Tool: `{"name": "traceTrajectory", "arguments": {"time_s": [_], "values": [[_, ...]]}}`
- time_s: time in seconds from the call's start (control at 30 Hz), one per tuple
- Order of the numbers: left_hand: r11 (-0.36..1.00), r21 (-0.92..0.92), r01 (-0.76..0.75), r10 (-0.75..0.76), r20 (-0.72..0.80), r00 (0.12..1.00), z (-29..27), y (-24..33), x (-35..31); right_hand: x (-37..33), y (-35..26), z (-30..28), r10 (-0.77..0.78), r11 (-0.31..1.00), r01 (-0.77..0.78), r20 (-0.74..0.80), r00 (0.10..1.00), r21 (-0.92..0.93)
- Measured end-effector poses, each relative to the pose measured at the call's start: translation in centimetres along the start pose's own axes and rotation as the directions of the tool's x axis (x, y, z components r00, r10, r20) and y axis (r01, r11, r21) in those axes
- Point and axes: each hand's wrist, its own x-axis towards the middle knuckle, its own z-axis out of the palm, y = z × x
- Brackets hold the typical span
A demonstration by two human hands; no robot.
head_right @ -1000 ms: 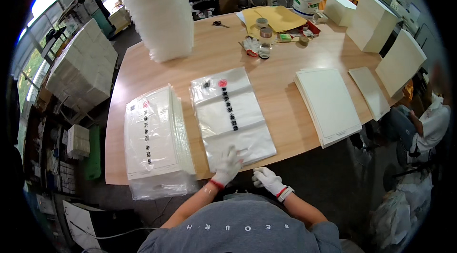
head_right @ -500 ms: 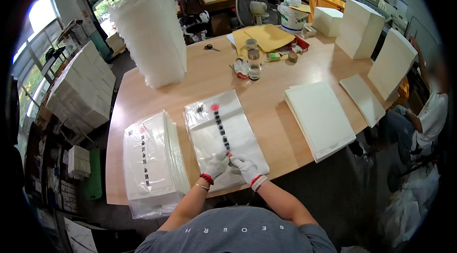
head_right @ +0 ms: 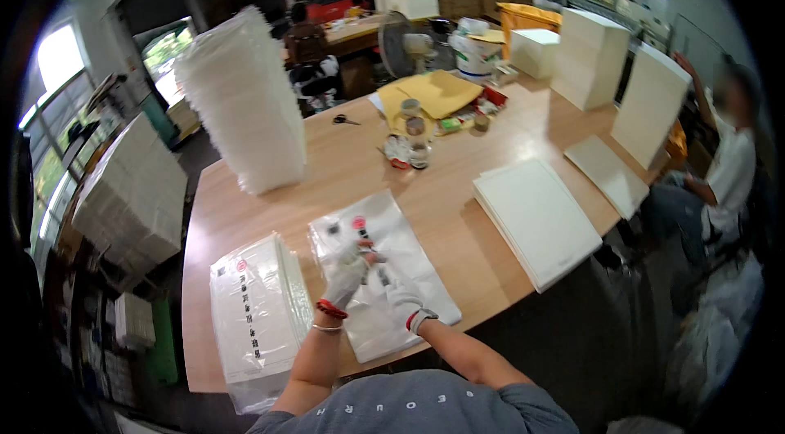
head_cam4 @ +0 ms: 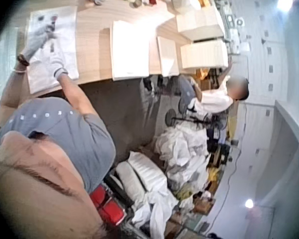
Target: The person repeatedly picks up white sheets of paper and places them into clear plastic bags on a table. The person then walks to a pile of large white sacks, picks one up, and returns to the table to resume bagging the papers.
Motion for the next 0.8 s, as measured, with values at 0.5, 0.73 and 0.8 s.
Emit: {"name": "traceTrajectory", "arguments": {"time_s": [0.5, 0.73, 0.8], "values": [[0.447, 0.823, -0.349, 0.707, -0.086, 0.702, 2.4, -0.8, -6.5, -17.0, 14.9, -23.4, 0.054, 0.769, -0.254, -0.336, 0.94, -0.587], [0.752, 0.347, -0.561, 0.418, 0.407, 0.812, 10.8, -2.7, -8.9, -16.2, 18.6, -27.7, 0.231, 0.93, -0.286, -0.239, 0.943, -0.231], [0.967, 0.237, -0.092, -0.036, 0.486, 0.873, 14.3, -4.5, -7.9, -15.8, 16.0, -27.9, 0.115, 0.948, -0.203, -0.33, 0.937, -0.246]]}}
